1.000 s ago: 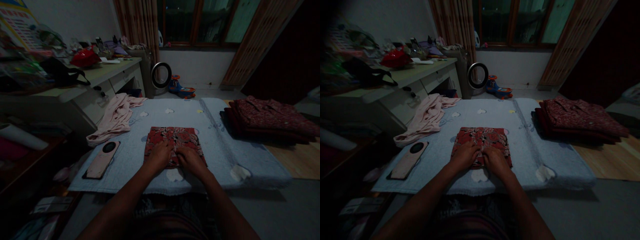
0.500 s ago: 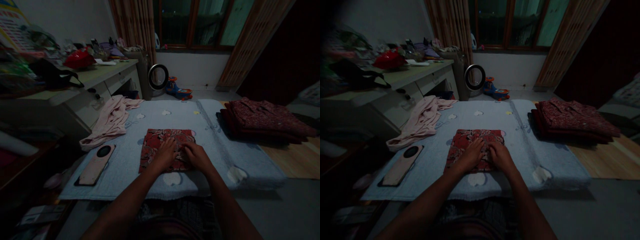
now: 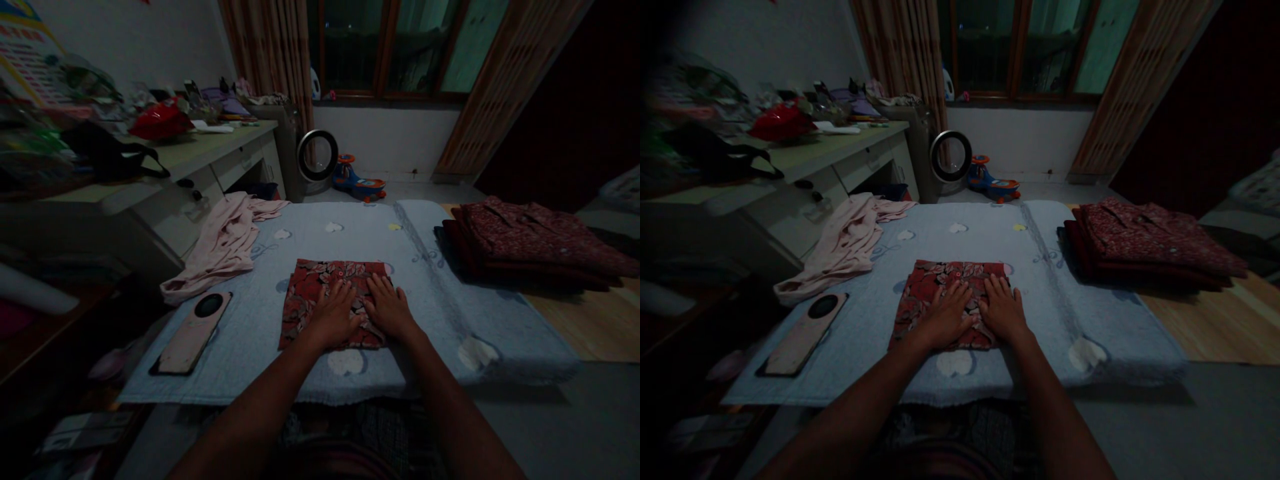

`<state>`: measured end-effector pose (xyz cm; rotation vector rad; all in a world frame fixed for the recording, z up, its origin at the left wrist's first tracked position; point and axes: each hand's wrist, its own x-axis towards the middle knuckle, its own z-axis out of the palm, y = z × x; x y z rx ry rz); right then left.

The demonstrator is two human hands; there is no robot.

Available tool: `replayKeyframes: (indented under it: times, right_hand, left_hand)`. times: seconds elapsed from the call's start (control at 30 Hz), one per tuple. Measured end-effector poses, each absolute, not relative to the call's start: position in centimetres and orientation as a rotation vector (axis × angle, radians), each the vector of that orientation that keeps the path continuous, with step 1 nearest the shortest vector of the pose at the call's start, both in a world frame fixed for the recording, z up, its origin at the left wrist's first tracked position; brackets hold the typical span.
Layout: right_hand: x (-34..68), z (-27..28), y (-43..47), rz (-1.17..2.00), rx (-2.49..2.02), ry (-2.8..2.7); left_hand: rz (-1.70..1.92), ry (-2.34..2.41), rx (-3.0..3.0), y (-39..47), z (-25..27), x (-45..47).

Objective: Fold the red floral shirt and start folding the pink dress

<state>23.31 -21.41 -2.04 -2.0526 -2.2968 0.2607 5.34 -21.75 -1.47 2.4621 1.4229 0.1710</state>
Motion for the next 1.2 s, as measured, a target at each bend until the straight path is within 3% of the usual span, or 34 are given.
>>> replayKeyframes:
  times: [0.27,0.53,1.2]
  right_hand:
    - [24.8,-0.8,-20.3,0.386,-2.151,-2.145]
    - [21.1,-0.6,-18.0,0.258,-1.773,-2.289]
    - [22.9,-1.9,-16.5,0.305,-2.107,-2.222]
  left_hand:
    - [0.202,1.413,2.492,-21.8,-1.7,5.3]
    - [0.214,1.410,2.488,-21.8,-2.0,5.3]
    - [0.217,1.410,2.445,-22.0,-1.5,5.4]
